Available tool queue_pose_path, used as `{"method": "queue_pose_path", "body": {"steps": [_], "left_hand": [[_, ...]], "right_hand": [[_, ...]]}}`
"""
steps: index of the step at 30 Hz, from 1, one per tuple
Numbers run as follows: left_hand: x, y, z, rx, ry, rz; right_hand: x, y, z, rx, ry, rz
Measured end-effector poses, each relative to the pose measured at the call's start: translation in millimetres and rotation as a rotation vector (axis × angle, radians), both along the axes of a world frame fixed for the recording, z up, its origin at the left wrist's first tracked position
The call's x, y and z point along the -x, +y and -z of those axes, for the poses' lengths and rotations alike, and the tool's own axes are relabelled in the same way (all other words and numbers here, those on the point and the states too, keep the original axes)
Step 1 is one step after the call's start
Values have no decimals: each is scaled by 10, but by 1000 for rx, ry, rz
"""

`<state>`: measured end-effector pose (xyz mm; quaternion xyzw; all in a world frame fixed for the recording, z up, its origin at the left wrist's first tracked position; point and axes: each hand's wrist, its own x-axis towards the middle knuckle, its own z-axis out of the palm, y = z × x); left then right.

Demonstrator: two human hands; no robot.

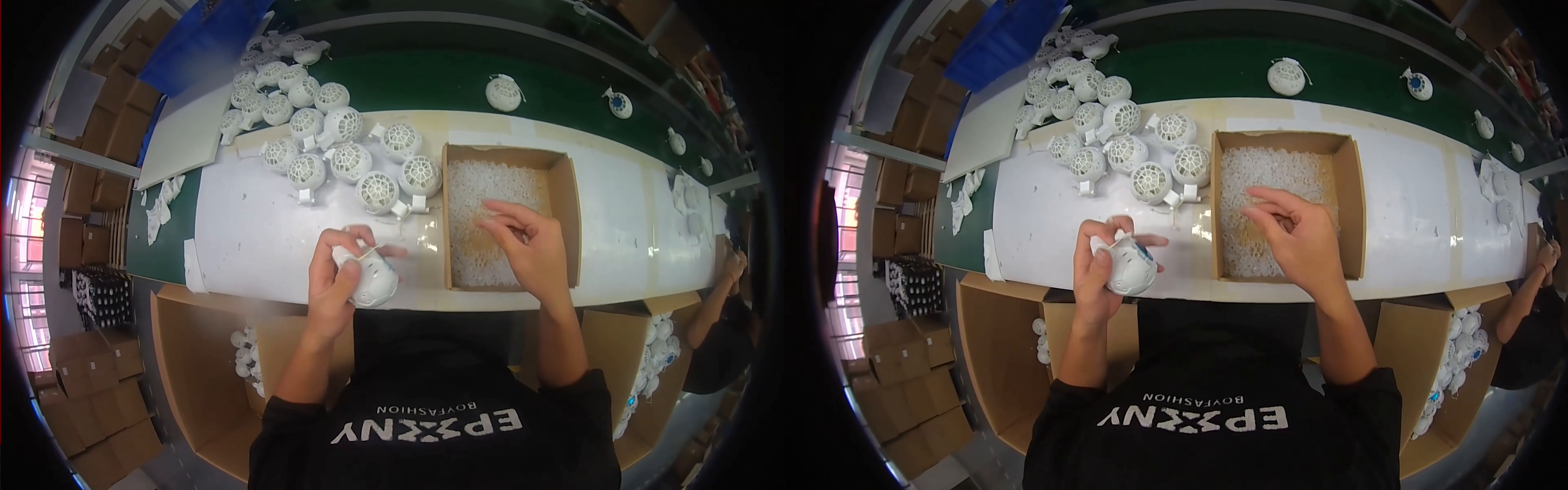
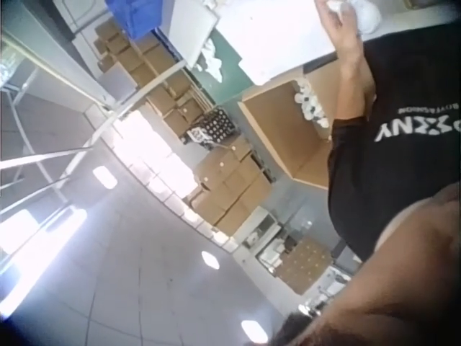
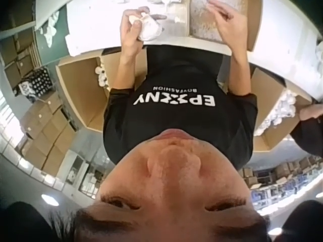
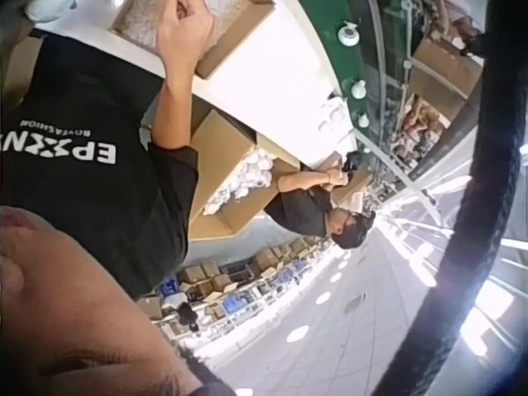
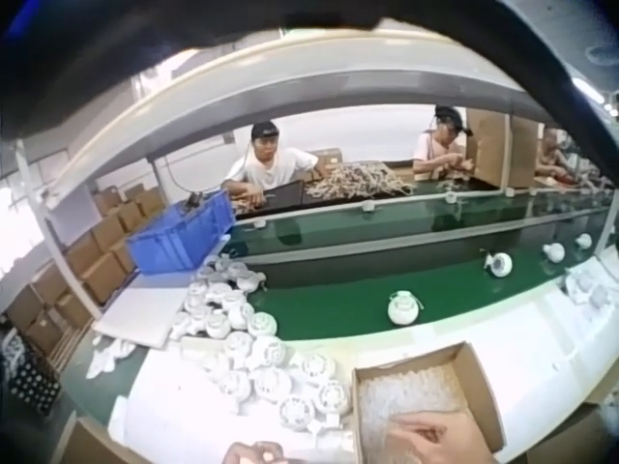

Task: Assembling decorative plastic items by joining white plastic shells to blue bases using small plastic pins.

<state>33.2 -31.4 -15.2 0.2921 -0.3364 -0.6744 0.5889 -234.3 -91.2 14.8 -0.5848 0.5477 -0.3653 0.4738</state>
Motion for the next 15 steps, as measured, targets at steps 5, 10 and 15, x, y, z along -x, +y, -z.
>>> {"method": "queue_pose_path", "body": {"steps": [5,10,15], "left_hand": [[255,-3,-119,298,-332,-48],[327,134,-188,447,-579,-109],[394,242,-157,399,-551,-150]], "right_hand": [[-189,316,-55,7,-269,-157],[-350,549,-16,3,-628,-220],[-387,622,32,40,-812,-283]]}}
